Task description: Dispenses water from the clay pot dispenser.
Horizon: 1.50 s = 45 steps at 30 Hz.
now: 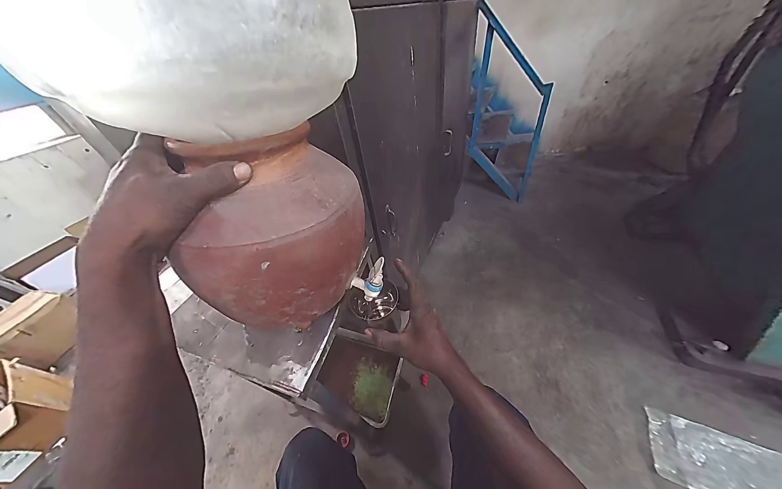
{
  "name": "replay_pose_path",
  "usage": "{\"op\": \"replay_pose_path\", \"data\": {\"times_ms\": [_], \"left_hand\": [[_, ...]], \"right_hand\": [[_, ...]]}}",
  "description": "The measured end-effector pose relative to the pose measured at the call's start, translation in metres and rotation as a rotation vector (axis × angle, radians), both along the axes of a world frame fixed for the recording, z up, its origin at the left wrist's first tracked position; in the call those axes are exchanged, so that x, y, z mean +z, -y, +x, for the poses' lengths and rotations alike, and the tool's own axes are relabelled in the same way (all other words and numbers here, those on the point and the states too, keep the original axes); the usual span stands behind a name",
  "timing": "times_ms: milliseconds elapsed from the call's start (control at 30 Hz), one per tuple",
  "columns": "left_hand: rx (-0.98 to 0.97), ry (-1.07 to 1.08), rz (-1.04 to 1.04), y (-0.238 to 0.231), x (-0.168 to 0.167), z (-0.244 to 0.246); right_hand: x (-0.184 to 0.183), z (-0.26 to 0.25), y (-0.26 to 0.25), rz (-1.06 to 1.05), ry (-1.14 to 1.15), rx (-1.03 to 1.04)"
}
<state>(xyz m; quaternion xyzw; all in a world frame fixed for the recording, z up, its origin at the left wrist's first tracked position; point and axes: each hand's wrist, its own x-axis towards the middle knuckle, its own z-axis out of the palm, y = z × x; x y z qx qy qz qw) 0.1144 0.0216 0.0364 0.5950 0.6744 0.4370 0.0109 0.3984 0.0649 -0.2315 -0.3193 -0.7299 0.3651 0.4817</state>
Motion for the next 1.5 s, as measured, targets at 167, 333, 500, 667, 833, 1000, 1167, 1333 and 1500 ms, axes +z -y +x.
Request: {"op": "replay_pose_path", "data": {"times_ms": [167, 333, 500, 667, 833, 1000, 1167, 1333, 1500], "left_hand": [[0.016, -0.039, -0.004, -0.0023, 0.0000, -0.0055], [0.047, -0.068, -0.023, -0.0029, 0.0004, -0.0065], [0.013, -0.045, -0.008, -0.0023, 0.0005, -0.0042], [0.024, -0.041, -0.011, -0.0012, 0.0002, -0.0033], [0.019, -0.027, -0.007, -0.0035, -0.0005, -0.0075], [-0.008, -0.011, 0.004, -0.0027, -0.0004, -0.0035], [0.003, -0.013, 0.004, -0.0012, -0.0009, -0.0024], [-0.027, -0.006, 0.011, -0.0021, -0.0002, -0.0020], [-0.039, -0.008, 0.018, -0.0027, -0.0005, -0.0016]], "right_hand": [[-0.0026, 0.0003, -0.0011, 0.012, 0.010, -0.008], [-0.0004, 0.0007, -0.0001, 0.019, 0.023, -0.025], [0.0013, 0.0002, -0.0002, 0.029, 0.024, -0.026], [0.0010, -0.0001, 0.0006, 0.022, 0.033, -0.032], [0.0001, -0.0003, 0.0003, 0.030, 0.025, -0.027], [0.0007, -0.0001, 0.0003, 0.022, 0.013, -0.018], [-0.0010, -0.0002, -0.0009, 0.028, 0.006, -0.006], [-0.0008, 0.0002, -0.0006, 0.025, 0.014, -0.013], [-0.0011, 0.0002, -0.0005, 0.022, 0.014, -0.018]]}}
